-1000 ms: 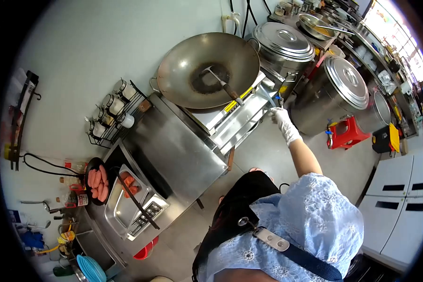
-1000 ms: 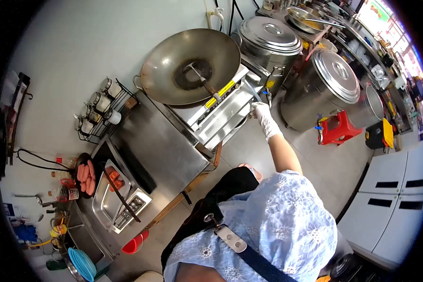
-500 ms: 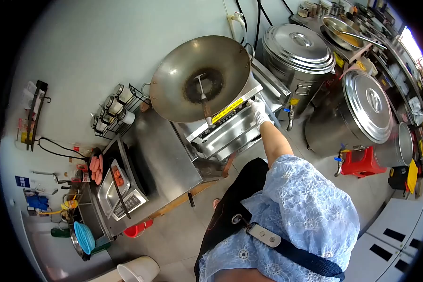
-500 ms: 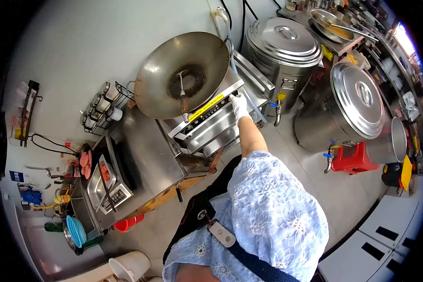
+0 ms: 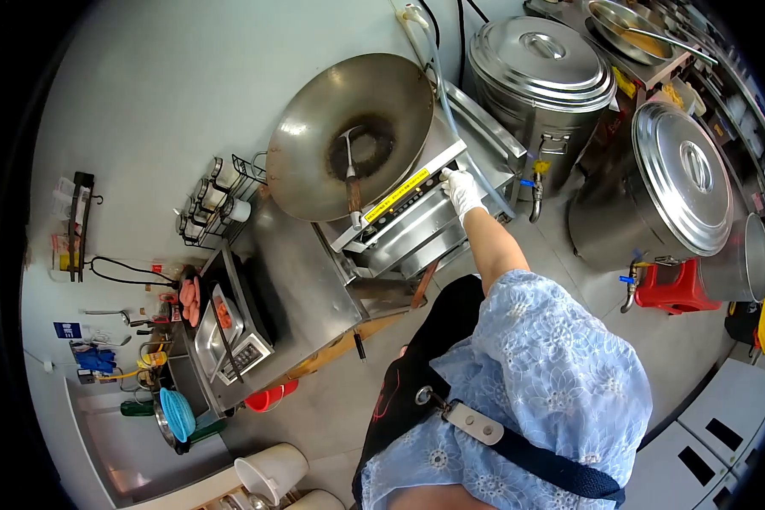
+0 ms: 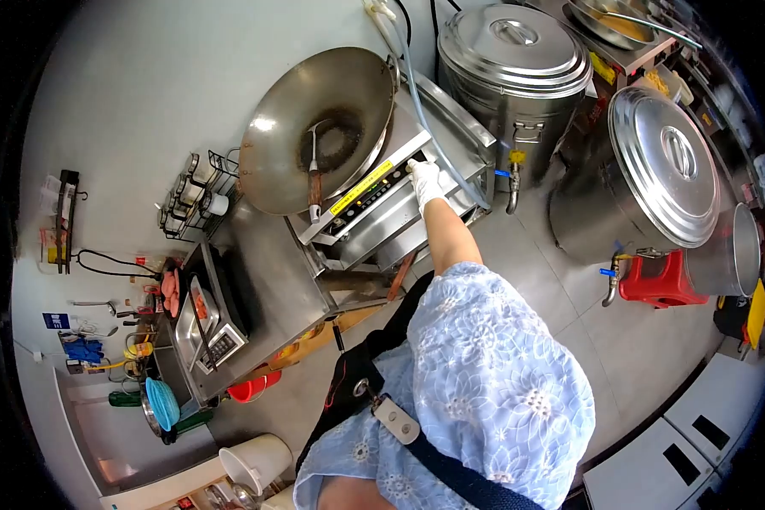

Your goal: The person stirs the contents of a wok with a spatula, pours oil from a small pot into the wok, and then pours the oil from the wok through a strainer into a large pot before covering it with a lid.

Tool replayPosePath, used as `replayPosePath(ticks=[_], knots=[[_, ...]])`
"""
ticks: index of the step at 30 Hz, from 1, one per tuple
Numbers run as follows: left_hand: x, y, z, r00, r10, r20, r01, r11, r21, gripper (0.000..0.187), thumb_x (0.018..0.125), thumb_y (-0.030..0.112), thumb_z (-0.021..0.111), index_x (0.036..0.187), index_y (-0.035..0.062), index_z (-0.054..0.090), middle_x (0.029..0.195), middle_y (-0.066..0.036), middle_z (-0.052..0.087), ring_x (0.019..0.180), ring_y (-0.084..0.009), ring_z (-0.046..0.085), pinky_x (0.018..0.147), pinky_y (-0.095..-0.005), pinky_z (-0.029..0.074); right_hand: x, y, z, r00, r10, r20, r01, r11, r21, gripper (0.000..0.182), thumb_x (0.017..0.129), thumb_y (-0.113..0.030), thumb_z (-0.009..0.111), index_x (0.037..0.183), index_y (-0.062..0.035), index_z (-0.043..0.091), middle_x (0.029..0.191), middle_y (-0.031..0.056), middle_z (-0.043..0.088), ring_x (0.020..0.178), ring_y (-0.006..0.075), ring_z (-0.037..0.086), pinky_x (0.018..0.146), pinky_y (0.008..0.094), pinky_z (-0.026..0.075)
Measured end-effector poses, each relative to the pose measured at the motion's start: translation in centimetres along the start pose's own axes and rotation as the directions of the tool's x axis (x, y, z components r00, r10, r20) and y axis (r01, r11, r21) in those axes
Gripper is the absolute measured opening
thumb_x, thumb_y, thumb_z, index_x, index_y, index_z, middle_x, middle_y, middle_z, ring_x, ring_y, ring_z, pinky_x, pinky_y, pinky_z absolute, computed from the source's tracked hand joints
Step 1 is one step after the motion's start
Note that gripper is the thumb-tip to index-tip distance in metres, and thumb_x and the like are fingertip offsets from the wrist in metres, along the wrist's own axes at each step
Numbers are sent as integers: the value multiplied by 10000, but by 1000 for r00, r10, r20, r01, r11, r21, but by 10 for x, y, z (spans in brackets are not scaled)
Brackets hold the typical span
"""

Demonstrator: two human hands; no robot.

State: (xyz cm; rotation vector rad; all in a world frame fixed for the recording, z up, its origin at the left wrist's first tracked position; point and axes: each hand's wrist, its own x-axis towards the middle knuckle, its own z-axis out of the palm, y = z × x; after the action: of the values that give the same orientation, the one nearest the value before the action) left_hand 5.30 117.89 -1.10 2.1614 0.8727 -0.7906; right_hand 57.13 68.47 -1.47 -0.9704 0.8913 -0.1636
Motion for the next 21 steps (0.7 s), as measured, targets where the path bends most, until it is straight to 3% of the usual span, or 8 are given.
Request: replayPosePath(ticks=[8, 11, 14, 18, 20, 21], knots=[[3, 0, 1, 1000, 1, 9, -1, 1000, -13, 241, 789, 320, 565, 743, 83, 569, 728, -160, 623, 682, -330, 607, 598, -411, 467, 2, -1, 2, 999, 35, 21, -35, 999, -11, 176, 798, -204, 661, 760, -36, 625, 655, 64, 606, 521, 157, 522, 490, 278, 431], [4, 2, 1, 1000, 2, 12, -1, 1000, -23, 239, 791, 319, 563, 745, 84, 571, 730, -161, 624, 683, -331, 607, 598, -411, 467, 12, 5, 5, 999, -20, -26, 20, 1000, -23, 114, 778, -127, 670, 737, -33, 618, 613, 49, 583, 492, 142, 493, 472, 267, 409], [5, 0, 0, 1000, 2, 16, -2, 1000, -28, 237, 792, 318, 561, 747, 85, 572, 731, -161, 624, 683, -331, 607, 599, -412, 467, 26, 10, 4, 1000, -5, 6, 6, 994, -105, 106, 776, -109, 666, 732, -27, 614, 619, 49, 587, 493, 133, 491, 469, 264, 398], [6, 2, 1, 1000, 9, 22, -8, 999, -32, 235, 793, 316, 559, 749, 86, 573, 733, -162, 624, 684, -331, 607, 599, -412, 467, 30, 19, 0, 999, -23, 28, 25, 997, -72, 151, 765, -147, 679, 762, -7, 622, 638, 76, 598, 516, 137, 519, 490, 287, 420], [7, 4, 2, 1000, 18, 23, -17, 999, -33, 234, 794, 315, 557, 750, 86, 574, 734, -162, 625, 684, -331, 607, 600, -412, 467, 69, 40, 0, 950, -206, -236, 92, 903, -419, 202, 759, -176, 684, 810, 10, 623, 638, 84, 601, 562, 148, 561, 524, 304, 448], [10, 7, 2, 999, 25, 21, -25, 999, -35, 234, 795, 315, 557, 751, 86, 575, 734, -163, 625, 684, -331, 607, 600, -412, 467, 22, -2, -5, 948, -173, -267, 109, 965, -240, 122, 787, -125, 575, 793, -7, 603, 754, 148, 612, 688, 259, 569, 696, 373, 462]])
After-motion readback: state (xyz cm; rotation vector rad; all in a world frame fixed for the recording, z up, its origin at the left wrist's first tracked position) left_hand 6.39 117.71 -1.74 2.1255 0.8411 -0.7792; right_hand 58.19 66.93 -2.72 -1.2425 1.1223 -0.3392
